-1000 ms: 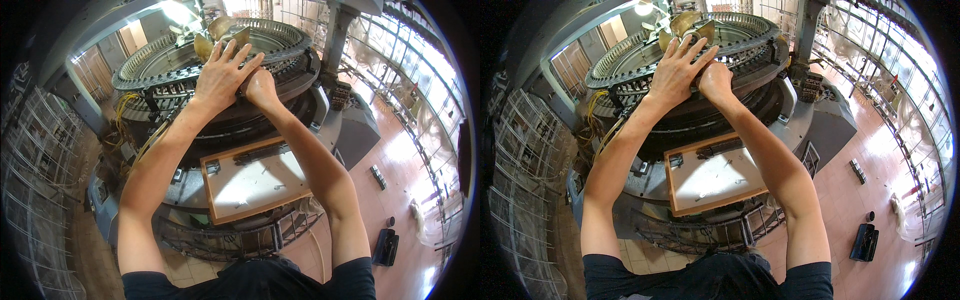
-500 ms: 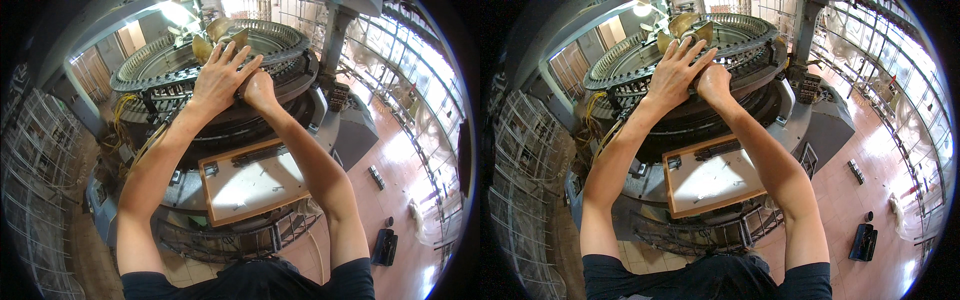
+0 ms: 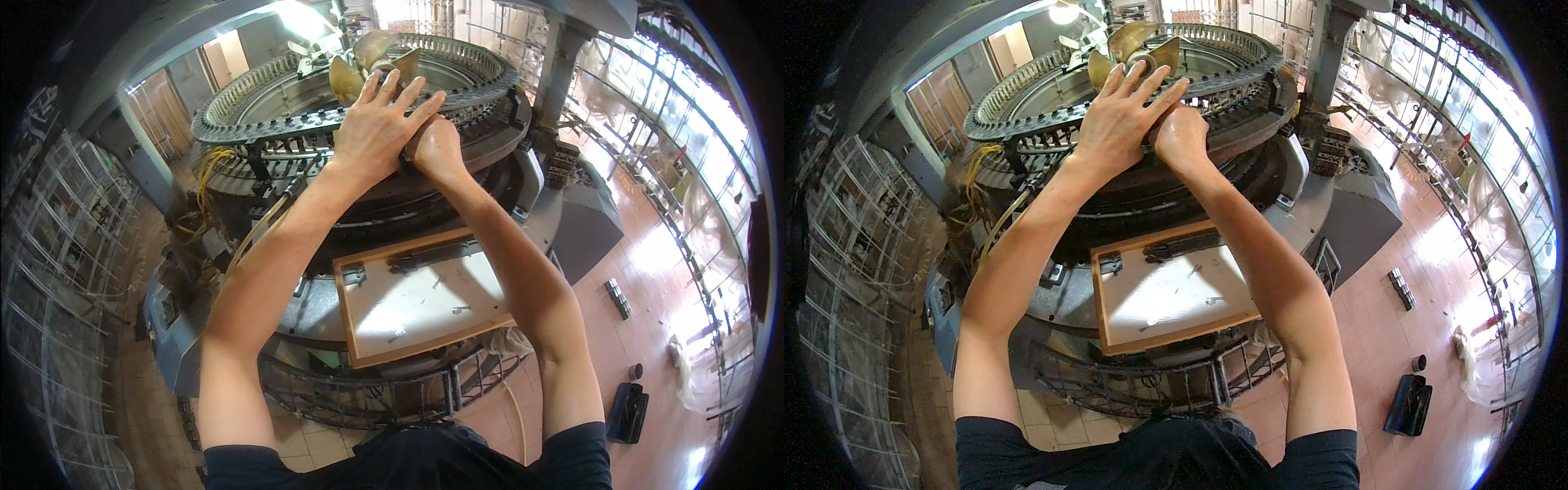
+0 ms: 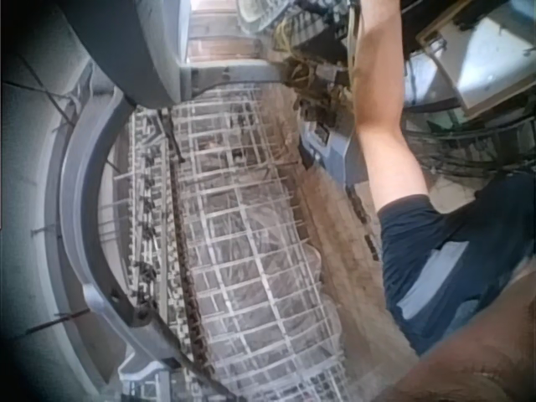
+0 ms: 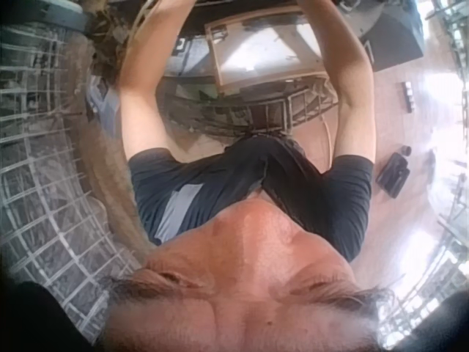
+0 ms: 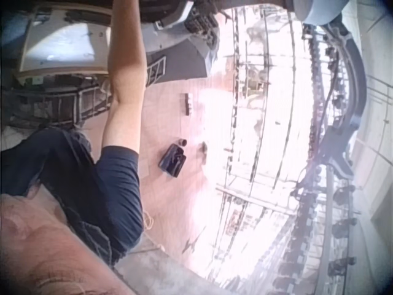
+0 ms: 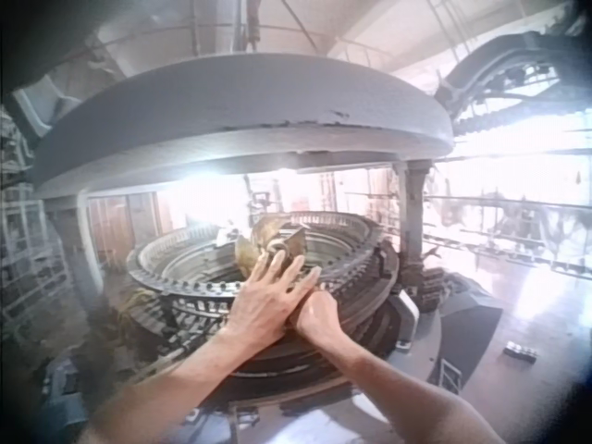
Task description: The person repeatedly picks small metal components from a wooden tray and places them into slots on a large circular machine. They use both hands to position and press each piece into place, then return to the tray for the next component.
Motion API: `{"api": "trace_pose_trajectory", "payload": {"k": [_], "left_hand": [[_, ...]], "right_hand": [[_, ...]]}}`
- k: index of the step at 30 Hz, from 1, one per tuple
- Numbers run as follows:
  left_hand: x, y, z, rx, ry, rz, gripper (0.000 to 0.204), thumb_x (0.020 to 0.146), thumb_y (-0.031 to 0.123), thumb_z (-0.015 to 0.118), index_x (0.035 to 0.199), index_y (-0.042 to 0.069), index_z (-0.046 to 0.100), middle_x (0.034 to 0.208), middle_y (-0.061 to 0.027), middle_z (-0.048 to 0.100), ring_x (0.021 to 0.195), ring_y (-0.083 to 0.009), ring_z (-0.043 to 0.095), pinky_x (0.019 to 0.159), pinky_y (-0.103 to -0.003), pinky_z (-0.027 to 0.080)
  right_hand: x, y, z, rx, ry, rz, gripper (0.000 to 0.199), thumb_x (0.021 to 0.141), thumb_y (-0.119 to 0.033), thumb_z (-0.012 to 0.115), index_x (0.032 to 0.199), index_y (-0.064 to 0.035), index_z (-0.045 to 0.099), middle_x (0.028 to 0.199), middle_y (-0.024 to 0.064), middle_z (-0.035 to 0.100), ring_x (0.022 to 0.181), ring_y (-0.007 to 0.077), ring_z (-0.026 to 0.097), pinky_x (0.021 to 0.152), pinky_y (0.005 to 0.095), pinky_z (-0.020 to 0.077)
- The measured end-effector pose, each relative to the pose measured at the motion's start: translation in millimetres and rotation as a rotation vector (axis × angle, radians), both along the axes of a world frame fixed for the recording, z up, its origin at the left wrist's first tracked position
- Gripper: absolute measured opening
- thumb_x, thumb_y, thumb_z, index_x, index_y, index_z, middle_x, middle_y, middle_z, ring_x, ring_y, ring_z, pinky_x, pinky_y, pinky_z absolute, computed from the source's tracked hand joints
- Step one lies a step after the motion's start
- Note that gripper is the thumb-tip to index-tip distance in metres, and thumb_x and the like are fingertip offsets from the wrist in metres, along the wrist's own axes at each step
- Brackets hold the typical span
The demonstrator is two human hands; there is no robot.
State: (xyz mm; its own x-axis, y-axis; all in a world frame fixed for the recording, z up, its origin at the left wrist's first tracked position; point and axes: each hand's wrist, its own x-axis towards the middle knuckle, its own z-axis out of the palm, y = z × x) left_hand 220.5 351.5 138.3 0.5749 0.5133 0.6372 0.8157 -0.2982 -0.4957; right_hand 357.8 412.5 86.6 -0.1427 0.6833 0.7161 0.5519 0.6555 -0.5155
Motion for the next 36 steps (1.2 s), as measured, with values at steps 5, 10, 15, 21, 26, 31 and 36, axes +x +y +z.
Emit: {"api": "trace_pose_trajectory", "payload": {"k": [5, 10, 15, 21, 26, 31, 36], "left_hand": [[1, -2, 0, 0.002, -0.009, 0.027, 0.108, 0.074, 0.005, 0.086, 0.166, 0.03, 0.036, 0.163, -0.0095, 0.046, 0.15, -0.036, 0.045, 0.128, -0.053, 0.031], [3, -1, 1, -0.007, -0.02, 0.02, 0.111, 0.071, 0.007, 0.089, 0.166, 0.028, 0.036, 0.164, -0.0095, 0.046, 0.15, -0.0357, 0.044, 0.129, -0.052, 0.031], [2, -1, 1, -0.008, -0.001, 0.037, 0.113, 0.069, 0.009, 0.09, 0.166, 0.028, 0.035, 0.164, -0.0096, 0.045, 0.151, -0.0359, 0.044, 0.129, -0.052, 0.031], [3, -1, 1, -0.029, -0.003, 0.053, 0.115, 0.068, 0.009, 0.091, 0.166, 0.027, 0.035, 0.164, -0.0098, 0.045, 0.151, -0.0364, 0.044, 0.129, -0.053, 0.032], [4, -2, 1, -0.025, -0.008, 0.048, 0.113, 0.068, 0.008, 0.09, 0.166, 0.027, 0.036, 0.164, -0.0104, 0.046, 0.151, -0.0367, 0.044, 0.129, -0.053, 0.031], [5, -3, 2, -0.025, -0.015, 0.042, 0.11, 0.069, 0.006, 0.088, 0.165, 0.027, 0.038, 0.164, -0.0108, 0.046, 0.151, -0.037, 0.044, 0.13, -0.052, 0.03], [6, -3, 2, -0.024, -0.005, 0.059, 0.107, 0.072, 0.007, 0.087, 0.165, 0.026, 0.038, 0.164, -0.0109, 0.046, 0.151, -0.037, 0.043, 0.129, -0.052, 0.03]], "right_hand": [[1, 1, -1, 0.009, -0.013, 0.023, 0.023, 0.087, -0.017, 0.063, 0.098, 0.0021, 0.071, 0.092, 0.0291, 0.073, 0.092, 0.0499, 0.07, 0.075, 0.0542, 0.0549], [2, 4, -2, -0.008, -0.02, 0.029, 0.022, 0.087, -0.015, 0.062, 0.096, 0.0034, 0.07, 0.089, 0.0301, 0.071, 0.09, 0.051, 0.069, 0.073, 0.0546, 0.0543], [2, 4, -3, 0.023, 0.001, 0.027, 0.02, 0.085, -0.013, 0.062, 0.091, 0.0039, 0.07, 0.085, 0.0292, 0.071, 0.086, 0.0508, 0.069, 0.071, 0.0544, 0.0548], [2, 4, 0, -0.02, -0.063, 0.037, 0.02, 0.086, -0.014, 0.063, 0.092, 0.0031, 0.071, 0.086, 0.0295, 0.072, 0.086, 0.0514, 0.07, 0.072, 0.0554, 0.0551], [0, 1, 5, -0.131, -0.028, -0.013, 0.018, 0.079, -0.015, 0.074, 0.092, -0.0041, 0.08, 0.092, 0.023, 0.077, 0.097, 0.0457, 0.073, 0.083, 0.0556, 0.0535], [1, -3, 8, -0.197, -0.03, -0.015, 0.021, 0.08, -0.014, 0.074, 0.097, -0.0034, 0.079, 0.094, 0.0242, 0.077, 0.099, 0.0463, 0.073, 0.086, 0.058, 0.0518], [0, -3, 9, -0.231, -0.021, -0.04, 0.023, 0.081, -0.016, 0.074, 0.099, -0.0019, 0.079, 0.098, 0.0251, 0.077, 0.102, 0.0462, 0.073, 0.091, 0.06, 0.0507]]}}
